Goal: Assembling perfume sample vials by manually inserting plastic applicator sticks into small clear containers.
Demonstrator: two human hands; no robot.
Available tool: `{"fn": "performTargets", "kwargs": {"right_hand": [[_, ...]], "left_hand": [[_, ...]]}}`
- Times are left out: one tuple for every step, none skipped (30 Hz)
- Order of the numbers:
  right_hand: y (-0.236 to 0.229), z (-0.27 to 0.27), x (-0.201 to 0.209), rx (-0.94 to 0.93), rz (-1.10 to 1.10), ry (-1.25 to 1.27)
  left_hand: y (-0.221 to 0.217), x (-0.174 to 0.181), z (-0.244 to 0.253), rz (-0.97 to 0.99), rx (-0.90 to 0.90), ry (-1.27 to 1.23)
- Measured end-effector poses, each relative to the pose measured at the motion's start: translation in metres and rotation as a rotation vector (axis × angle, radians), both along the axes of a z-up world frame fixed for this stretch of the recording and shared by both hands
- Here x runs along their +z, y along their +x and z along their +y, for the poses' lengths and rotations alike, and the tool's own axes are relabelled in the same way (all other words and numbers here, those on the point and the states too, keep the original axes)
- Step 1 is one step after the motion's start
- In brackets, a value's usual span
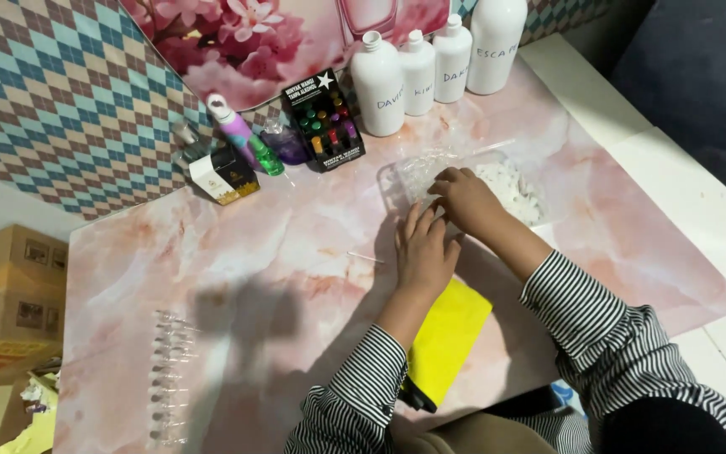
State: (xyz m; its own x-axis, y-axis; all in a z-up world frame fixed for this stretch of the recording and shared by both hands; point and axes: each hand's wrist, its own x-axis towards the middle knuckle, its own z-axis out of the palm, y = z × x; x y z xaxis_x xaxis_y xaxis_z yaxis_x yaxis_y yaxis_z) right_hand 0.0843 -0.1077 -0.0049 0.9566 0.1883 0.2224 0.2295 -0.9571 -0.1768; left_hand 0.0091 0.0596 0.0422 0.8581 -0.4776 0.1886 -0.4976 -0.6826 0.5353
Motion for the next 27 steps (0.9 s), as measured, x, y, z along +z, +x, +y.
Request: {"fn": "performTargets", "kwargs": {"right_hand": [[0.005, -0.001, -0.005, 0.003, 0.0, 0.001], [0.01, -0.001, -0.01, -0.009, 0.033, 0.09], [0.015, 0.0, -0.014, -0.022, 0.066, 0.18], [0.013, 0.0, -0.008, -0.018, 0.068, 0.181], [0.012, 0.001, -0.002, -0.025, 0.082, 0.242], [0.009, 0.002, 0.003, -0.032, 0.099, 0.303], [0.009, -0.001, 0.002, -0.029, 0.104, 0.303], [0.008, -0.004, 0.001, -0.048, 0.06, 0.397], [0.007, -0.006, 0.0, -0.068, 0.016, 0.49], [0.007, -0.009, -0.003, -0.068, 0.019, 0.489], [0.007, -0.013, -0.006, -0.079, -0.005, 0.653], [0.006, -0.016, -0.008, -0.093, -0.03, 0.817], [0.004, -0.017, -0.007, -0.096, -0.027, 0.816], [0.004, -0.016, -0.005, -0.096, -0.015, 0.861], [0.003, -0.016, -0.003, -0.096, -0.004, 0.905], [0.001, -0.014, 0.002, -0.096, -0.003, 0.904], [-0.002, -0.012, 0.006, -0.085, 0.036, 0.984], [-0.004, -0.01, 0.011, -0.072, 0.077, 1.063], [-0.006, -0.007, 0.014, -0.071, 0.077, 1.061], [-0.009, -0.003, 0.017, -0.063, 0.104, 1.148], [-0.012, 0.0, 0.02, -0.054, 0.132, 1.235], [-0.015, 0.005, 0.022, -0.055, 0.133, 1.233], [-0.018, 0.009, 0.023, -0.047, 0.138, 1.253], [-0.022, 0.014, 0.025, -0.041, 0.144, 1.273], [-0.028, 0.019, 0.027, -0.042, 0.145, 1.272], [-0.033, 0.024, 0.03, -0.044, 0.151, 1.274], [-0.039, 0.029, 0.032, -0.046, 0.158, 1.275]], "left_hand": [[0.002, -0.003, 0.0, 0.0, 0.003, 0.001], [0.003, -0.006, 0.001, -0.018, -0.001, -0.013], [0.005, -0.009, 0.003, -0.036, -0.005, -0.027], [0.007, -0.013, 0.003, -0.034, -0.002, -0.026], [0.01, -0.018, 0.003, -0.066, -0.015, -0.034], [0.011, -0.022, 0.004, -0.095, -0.029, -0.043], [0.012, -0.023, 0.005, -0.091, -0.026, -0.042], [0.013, -0.025, 0.006, -0.115, -0.044, -0.069], [0.014, -0.026, 0.007, -0.138, -0.062, -0.096], [0.016, -0.029, 0.007, -0.135, -0.061, -0.097], [0.017, -0.033, 0.007, -0.168, -0.063, -0.121], [0.018, -0.036, 0.007, -0.201, -0.068, -0.146], [0.019, -0.039, 0.007, -0.197, -0.069, -0.147], [0.021, -0.042, 0.007, -0.222, -0.069, -0.173], [0.023, -0.044, 0.007, -0.248, -0.068, -0.199], [0.023, -0.043, 0.008, -0.247, -0.069, -0.201], [0.023, -0.042, 0.008, -0.275, -0.058, -0.271], [0.023, -0.041, 0.008, -0.304, -0.045, -0.343], [0.025, -0.04, 0.008, -0.305, -0.044, -0.344], [0.026, -0.039, 0.009, -0.318, -0.025, -0.402], [0.028, -0.038, 0.009, -0.331, -0.006, -0.46], [0.027, -0.037, 0.011, -0.33, -0.005, -0.461], [0.026, -0.036, 0.013, -0.314, -0.003, -0.496], [0.025, -0.035, 0.015, -0.298, -0.001, -0.531], [0.027, -0.038, 0.017, -0.296, -0.001, -0.531], [0.029, -0.041, 0.019, -0.312, 0.015, -0.526], [0.03, -0.043, 0.022, -0.328, 0.03, -0.521]]}}
